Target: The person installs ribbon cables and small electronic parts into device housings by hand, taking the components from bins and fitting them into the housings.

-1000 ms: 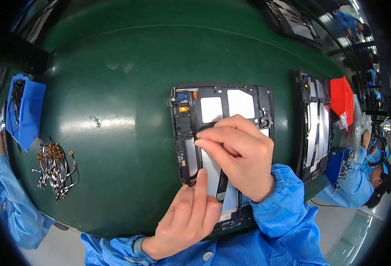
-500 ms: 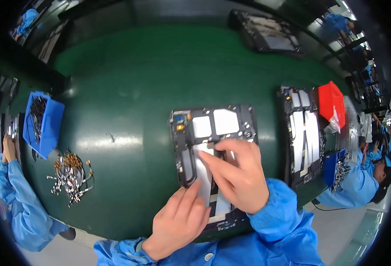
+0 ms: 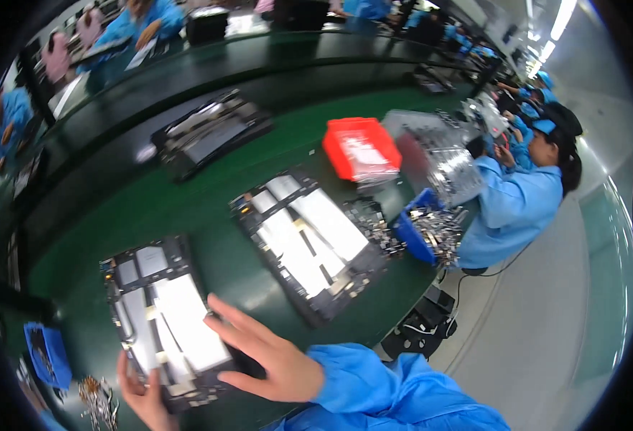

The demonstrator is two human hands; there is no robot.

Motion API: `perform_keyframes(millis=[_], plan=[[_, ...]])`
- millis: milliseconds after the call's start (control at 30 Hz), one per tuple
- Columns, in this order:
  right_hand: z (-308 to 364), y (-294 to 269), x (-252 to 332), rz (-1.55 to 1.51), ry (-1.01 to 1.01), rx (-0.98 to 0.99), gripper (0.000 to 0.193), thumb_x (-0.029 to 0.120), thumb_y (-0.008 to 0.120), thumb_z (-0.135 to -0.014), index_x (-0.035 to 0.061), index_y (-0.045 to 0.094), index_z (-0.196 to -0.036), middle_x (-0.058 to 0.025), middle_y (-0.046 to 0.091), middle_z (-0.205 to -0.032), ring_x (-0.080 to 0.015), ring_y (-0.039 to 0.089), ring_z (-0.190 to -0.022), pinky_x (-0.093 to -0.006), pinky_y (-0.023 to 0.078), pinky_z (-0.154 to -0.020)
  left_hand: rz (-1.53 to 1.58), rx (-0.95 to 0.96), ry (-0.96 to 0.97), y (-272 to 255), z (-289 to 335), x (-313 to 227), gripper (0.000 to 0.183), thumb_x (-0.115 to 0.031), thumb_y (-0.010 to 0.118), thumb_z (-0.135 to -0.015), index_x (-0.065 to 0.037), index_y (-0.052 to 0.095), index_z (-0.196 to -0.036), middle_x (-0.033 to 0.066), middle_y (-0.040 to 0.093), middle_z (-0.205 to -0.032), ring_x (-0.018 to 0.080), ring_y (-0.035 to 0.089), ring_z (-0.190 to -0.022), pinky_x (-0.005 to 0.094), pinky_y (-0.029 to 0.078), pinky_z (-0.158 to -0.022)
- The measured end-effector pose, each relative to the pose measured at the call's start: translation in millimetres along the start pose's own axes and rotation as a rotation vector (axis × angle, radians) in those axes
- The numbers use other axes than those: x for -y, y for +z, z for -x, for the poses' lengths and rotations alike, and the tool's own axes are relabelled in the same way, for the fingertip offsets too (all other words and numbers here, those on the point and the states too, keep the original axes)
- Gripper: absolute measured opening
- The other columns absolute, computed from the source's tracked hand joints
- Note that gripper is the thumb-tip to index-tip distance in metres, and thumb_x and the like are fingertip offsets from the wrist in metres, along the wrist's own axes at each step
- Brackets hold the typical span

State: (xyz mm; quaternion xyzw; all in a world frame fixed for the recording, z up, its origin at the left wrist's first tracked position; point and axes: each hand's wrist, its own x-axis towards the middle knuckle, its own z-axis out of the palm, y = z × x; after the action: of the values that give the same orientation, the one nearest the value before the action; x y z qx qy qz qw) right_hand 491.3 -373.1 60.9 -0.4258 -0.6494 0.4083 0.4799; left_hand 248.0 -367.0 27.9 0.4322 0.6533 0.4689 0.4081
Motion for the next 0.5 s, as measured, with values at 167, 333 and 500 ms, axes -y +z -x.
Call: perform_keyframes(millis=[167, 333, 500], plan=[[64.5, -148.9, 18.3, 0.885, 0.061, -0.937, 0.023, -0.003, 0.064, -0.078, 0.0012, 0.067, -0.100, -0.0144, 0.067, -0.099, -0.0290, 0.063, -0.095, -0.0374, 0.049, -0.086, 0.222, 0.025, 0.221, -53.4, -138.2, 51.5, 0.057, 0.000, 0.065, -0.086, 0.002, 0.043, -0.139, 0.0148, 0.051, -0.137, 0.0219, 0.053, -0.120, 0.0318, 0.040, -0.103], [93.7, -279.2, -5.1, 1.058, 0.156, -0.690, 0.031, -0.005, 0.058, -0.081, 0.0045, 0.065, -0.110, -0.0136, 0.064, -0.111, -0.0304, 0.059, -0.105, -0.0380, 0.047, -0.092, 0.347, 0.028, 0.037, -63.7, -289.5, 78.4, 0.053, -0.011, 0.070, -0.087, -0.002, 0.049, -0.136, 0.0076, 0.064, -0.116, 0.0166, 0.062, -0.100, 0.0294, 0.050, -0.086], [22.8, -327.6, -36.5, 1.282, -0.034, 0.047, 0.039, -0.006, 0.057, -0.069, 0.0066, 0.066, -0.105, -0.0098, 0.063, -0.113, -0.0316, 0.056, -0.114, -0.0423, 0.046, -0.095, 0.299, -0.027, 0.143, -84.1, -377.1, 84.3, 0.052, -0.010, 0.072, -0.086, 0.003, 0.051, -0.131, 0.0091, 0.065, -0.111, 0.0159, 0.064, -0.095, 0.0278, 0.050, -0.083]])
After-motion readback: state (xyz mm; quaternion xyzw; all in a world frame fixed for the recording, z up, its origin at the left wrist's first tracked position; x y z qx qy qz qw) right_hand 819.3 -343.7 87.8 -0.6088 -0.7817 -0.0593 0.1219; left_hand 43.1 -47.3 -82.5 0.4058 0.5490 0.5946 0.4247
